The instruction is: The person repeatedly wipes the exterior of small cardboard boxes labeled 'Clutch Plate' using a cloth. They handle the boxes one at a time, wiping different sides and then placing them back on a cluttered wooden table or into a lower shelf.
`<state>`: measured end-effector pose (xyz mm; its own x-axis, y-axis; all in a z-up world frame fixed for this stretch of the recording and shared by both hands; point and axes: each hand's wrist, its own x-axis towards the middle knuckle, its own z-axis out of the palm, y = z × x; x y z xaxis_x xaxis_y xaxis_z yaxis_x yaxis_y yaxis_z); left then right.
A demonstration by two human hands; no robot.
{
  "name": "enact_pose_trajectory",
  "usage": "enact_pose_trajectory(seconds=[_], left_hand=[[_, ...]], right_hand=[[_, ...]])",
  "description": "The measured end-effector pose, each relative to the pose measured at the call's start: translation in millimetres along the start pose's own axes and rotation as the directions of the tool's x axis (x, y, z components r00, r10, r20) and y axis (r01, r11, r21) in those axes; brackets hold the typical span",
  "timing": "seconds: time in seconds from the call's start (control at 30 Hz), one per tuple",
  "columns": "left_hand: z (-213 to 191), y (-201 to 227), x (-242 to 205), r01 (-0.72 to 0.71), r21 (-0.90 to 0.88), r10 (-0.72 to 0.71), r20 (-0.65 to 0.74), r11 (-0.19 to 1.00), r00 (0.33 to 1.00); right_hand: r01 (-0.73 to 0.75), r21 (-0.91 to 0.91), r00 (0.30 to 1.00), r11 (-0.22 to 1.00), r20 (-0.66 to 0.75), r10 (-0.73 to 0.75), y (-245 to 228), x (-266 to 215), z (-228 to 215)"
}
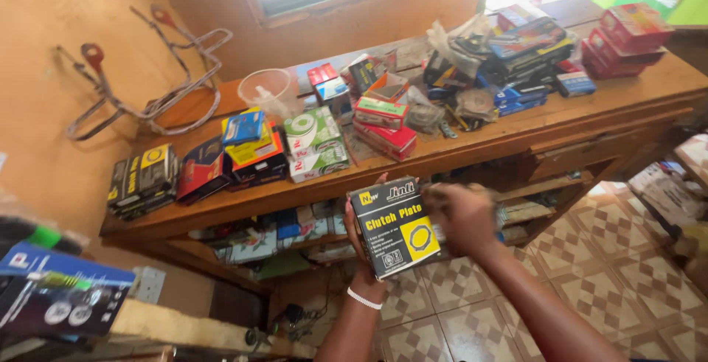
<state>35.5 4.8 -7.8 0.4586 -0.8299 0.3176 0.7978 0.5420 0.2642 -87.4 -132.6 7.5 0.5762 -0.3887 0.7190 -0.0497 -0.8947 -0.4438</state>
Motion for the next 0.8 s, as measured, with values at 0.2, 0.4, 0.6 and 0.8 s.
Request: enact_pose_trajectory(seconds=[0.2,0.4,0.6,0.8], left_hand=[[7,2,0,0.014,-0.125,-0.027,-0.106,0.992,0.994],[-2,-1,0,-0.008,0.006,0.008,-0.104,1.0,0.995],[0,0,2,-0.026,0.04,0.026,-0.01,0.999,1.0],[3,0,-6,0.01,0.021,-0.009,-0.042,1.0,0.999]], right_hand=[[0.087,-0.017,0.994,0.996,-0.072,-0.088,-13,-18,-26],[0.325,-0.046,0.925,0.945,0.226,-0.307,-52,-23,-20],[0.319,-0.107,0.93,0.942,0.224,-0.29,-62,-31,-17],[0.301,-0.039,0.914,0.953,0.297,-0.277,-73,-28,-32]])
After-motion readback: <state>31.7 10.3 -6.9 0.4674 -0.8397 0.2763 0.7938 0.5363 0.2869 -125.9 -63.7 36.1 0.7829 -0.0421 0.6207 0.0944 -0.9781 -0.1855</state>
